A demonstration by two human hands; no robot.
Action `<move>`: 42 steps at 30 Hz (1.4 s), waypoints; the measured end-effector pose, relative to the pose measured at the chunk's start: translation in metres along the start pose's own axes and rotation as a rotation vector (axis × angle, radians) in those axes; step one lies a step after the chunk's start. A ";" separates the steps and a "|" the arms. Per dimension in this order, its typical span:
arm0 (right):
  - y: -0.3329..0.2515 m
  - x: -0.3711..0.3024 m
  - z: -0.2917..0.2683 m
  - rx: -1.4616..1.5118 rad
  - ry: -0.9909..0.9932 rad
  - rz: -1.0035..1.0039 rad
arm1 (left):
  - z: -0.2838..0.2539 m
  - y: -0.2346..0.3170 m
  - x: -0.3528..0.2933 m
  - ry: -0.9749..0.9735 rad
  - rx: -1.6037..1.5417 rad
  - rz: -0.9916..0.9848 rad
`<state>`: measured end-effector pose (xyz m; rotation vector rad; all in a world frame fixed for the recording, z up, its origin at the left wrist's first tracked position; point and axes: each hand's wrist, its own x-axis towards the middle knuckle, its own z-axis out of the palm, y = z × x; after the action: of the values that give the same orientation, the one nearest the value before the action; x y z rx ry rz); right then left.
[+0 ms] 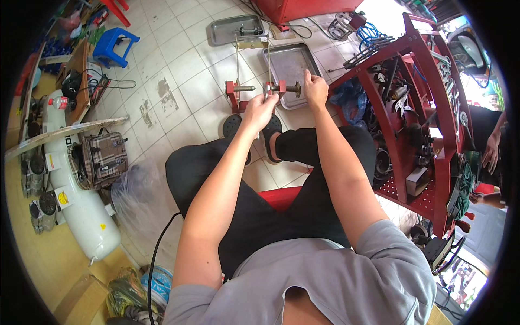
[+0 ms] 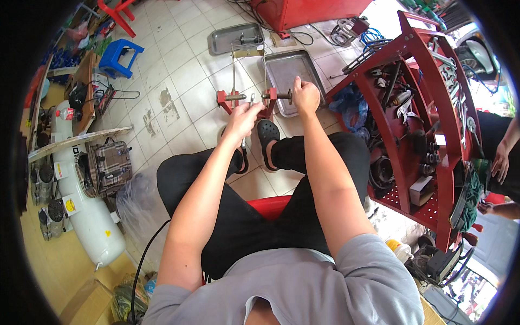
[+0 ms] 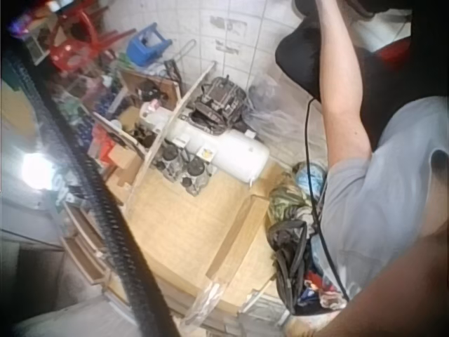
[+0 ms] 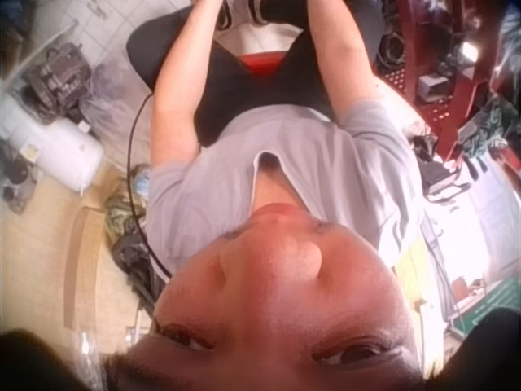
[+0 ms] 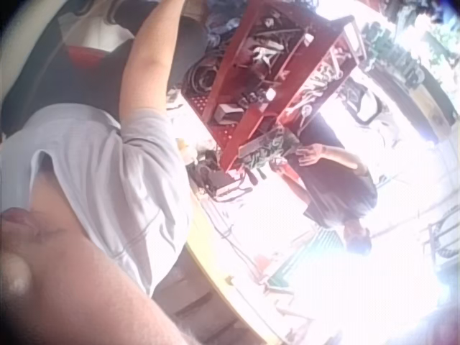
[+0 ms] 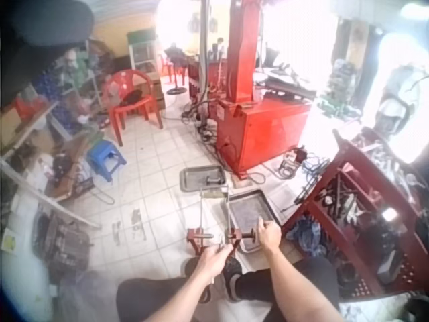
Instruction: The person assembles a mechanical component, likely a brake caliper, by hand while seated. They insert a metal rod and tighten bolts, then place the assembly into a red bench vise and use a wrench to tighten the bolts further.
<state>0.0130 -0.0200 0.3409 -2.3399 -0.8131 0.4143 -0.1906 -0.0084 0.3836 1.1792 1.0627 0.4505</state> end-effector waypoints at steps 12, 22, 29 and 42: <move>0.003 0.000 0.007 0.087 0.039 -0.058 | 0.018 -0.013 -0.006 -0.173 0.319 -0.014; 0.000 -0.001 0.003 0.041 -0.018 -0.028 | 0.016 -0.010 -0.014 -0.460 1.008 -0.037; -0.004 -0.006 0.003 -0.027 -0.007 -0.018 | 0.017 -0.013 -0.016 -0.504 1.052 -0.054; -0.002 0.000 0.003 -0.061 0.073 -0.008 | 0.025 -0.007 -0.026 -0.572 1.088 -0.029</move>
<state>0.0104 -0.0178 0.3402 -2.3927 -0.8103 0.3035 -0.1831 -0.0444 0.3886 2.0660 0.7884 -0.5714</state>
